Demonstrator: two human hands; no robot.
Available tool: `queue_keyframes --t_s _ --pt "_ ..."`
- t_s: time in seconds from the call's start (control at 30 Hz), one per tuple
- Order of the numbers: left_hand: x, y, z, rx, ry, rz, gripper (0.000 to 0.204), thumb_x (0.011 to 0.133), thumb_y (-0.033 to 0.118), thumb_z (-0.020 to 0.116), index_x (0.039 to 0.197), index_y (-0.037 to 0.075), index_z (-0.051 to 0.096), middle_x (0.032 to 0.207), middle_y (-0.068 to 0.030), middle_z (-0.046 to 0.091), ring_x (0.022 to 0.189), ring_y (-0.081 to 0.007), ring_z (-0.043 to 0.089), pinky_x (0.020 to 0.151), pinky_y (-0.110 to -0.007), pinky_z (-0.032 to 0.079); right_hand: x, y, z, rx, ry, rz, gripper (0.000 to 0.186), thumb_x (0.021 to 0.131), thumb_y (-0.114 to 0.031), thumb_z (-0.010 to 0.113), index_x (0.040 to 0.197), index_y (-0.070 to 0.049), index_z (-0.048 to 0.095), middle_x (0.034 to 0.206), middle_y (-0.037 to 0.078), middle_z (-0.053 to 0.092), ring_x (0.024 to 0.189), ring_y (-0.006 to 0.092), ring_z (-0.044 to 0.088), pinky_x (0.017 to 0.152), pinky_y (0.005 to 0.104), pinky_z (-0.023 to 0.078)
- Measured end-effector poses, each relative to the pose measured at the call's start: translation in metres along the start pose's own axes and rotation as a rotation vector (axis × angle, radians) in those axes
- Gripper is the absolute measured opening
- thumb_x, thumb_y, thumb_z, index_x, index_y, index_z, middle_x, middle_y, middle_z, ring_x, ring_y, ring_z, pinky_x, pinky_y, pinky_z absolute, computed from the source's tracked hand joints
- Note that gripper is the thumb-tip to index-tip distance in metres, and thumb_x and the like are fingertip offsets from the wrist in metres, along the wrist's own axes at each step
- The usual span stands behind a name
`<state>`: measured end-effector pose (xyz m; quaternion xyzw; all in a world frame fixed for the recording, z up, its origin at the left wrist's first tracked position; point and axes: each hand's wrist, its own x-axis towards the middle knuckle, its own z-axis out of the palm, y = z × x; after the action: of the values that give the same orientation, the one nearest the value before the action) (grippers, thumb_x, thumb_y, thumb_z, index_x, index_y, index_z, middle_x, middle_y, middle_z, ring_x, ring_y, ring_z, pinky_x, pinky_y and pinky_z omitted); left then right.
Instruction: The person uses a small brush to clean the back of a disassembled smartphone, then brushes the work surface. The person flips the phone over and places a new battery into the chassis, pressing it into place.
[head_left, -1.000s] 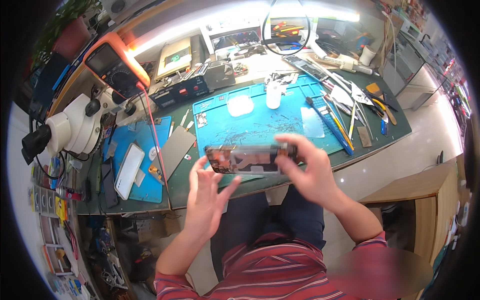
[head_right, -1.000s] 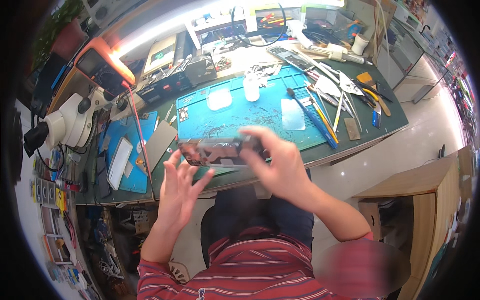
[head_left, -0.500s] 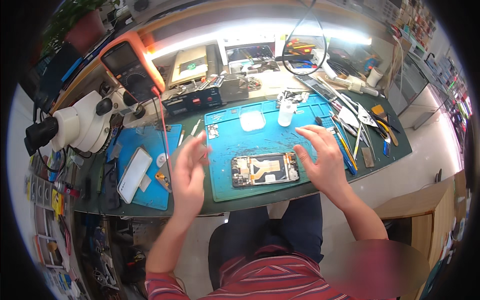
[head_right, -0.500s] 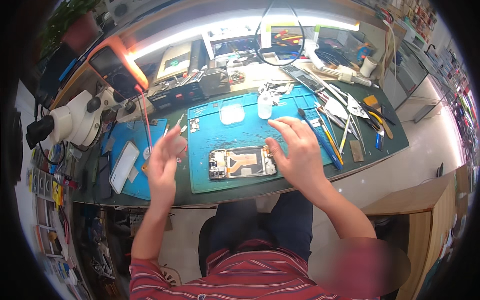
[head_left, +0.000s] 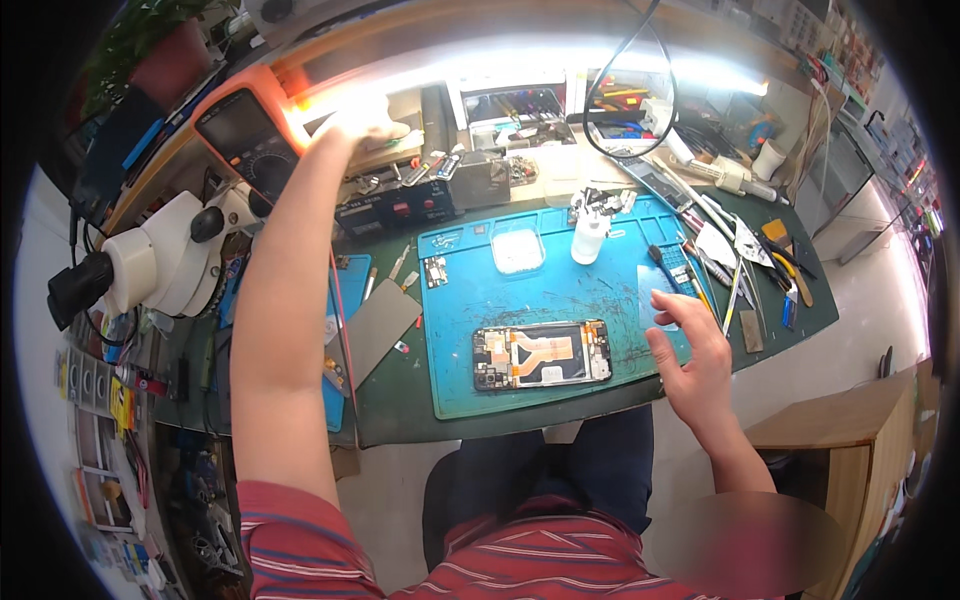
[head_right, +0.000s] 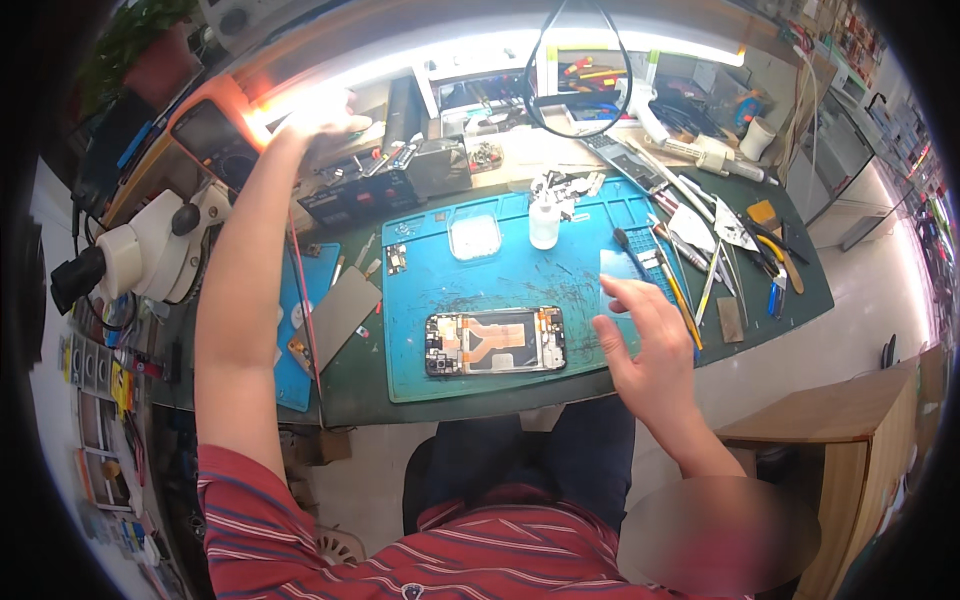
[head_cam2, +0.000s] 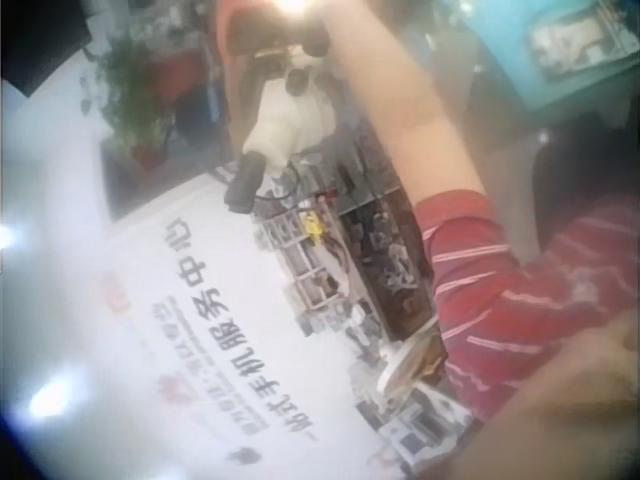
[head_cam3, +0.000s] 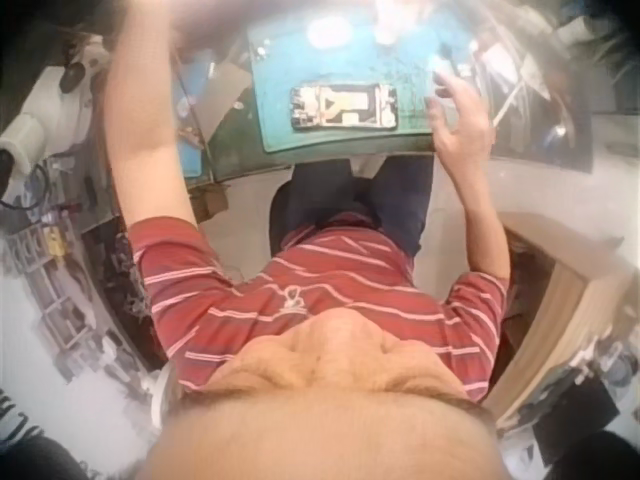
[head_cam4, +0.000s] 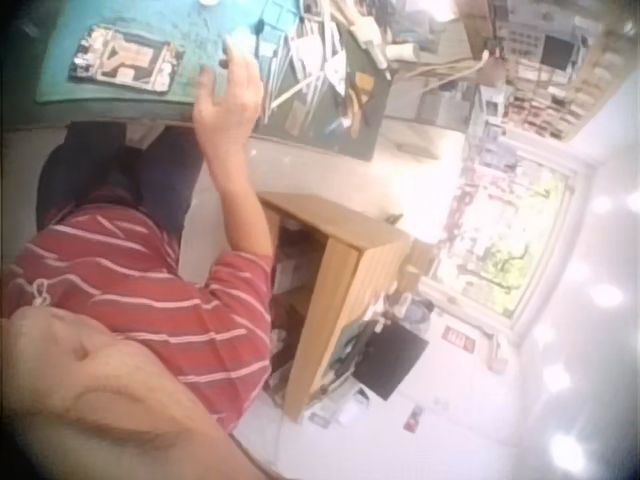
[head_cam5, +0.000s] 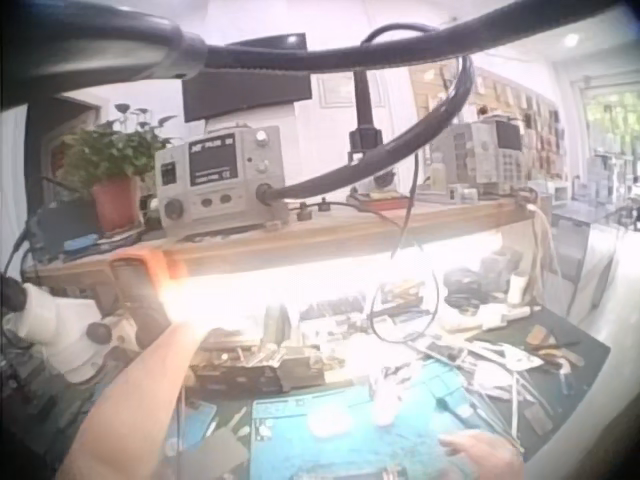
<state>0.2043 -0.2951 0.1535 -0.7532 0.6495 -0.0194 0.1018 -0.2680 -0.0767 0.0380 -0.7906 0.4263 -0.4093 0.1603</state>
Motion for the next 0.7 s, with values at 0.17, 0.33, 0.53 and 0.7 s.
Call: queue_keyframes --t_s 0.17,0.33,0.53,0.7 --pt "-0.014 -0.011 0.001 -0.242 -0.009 -0.031 0.111 0.075 0.068 0.090 0.158 0.003 0.056 0.146 -0.0200 0.069 0.130 -0.0321 0.067 0.114 -0.046 0.051 0.004 0.013 -0.001 0.049 -0.016 0.014 0.039 0.100 -0.006 0.075 0.138 0.000 0.070 0.123 0.016 0.073 0.100 0.0262 0.073 0.092 0.0389 0.057" --pt "-0.002 -0.022 0.005 -0.151 0.028 -0.045 0.096 0.077 0.063 0.091 0.147 0.002 0.064 0.131 -0.0188 0.076 0.120 -0.0324 0.073 0.103 -0.046 0.057 0.005 0.011 0.002 0.090 -0.011 0.008 0.039 0.100 -0.004 0.075 0.138 0.000 0.070 0.123 0.015 0.073 0.100 0.0253 0.072 0.093 0.0384 0.057" --pt "-0.034 -0.010 0.038 -0.473 0.524 0.231 0.037 0.097 0.023 0.078 0.125 -0.001 0.072 0.109 -0.0174 0.080 0.104 -0.0297 0.079 0.091 -0.041 0.060 0.001 0.015 -0.003 0.131 0.023 -0.002 0.038 0.099 -0.003 0.075 0.137 0.000 0.070 0.124 0.014 0.073 0.100 0.0246 0.073 0.091 0.0378 0.058" --pt "-0.160 0.081 0.059 -0.530 0.644 0.313 0.034 0.097 0.015 0.081 0.127 0.001 0.072 0.115 -0.0172 0.080 0.102 -0.0298 0.080 0.092 -0.039 0.061 0.010 -0.004 -0.008 0.217 -0.008 -0.035 0.041 0.099 -0.007 0.078 0.140 -0.002 0.070 0.129 0.015 0.072 0.104 0.0279 0.074 0.090 0.0385 0.059"
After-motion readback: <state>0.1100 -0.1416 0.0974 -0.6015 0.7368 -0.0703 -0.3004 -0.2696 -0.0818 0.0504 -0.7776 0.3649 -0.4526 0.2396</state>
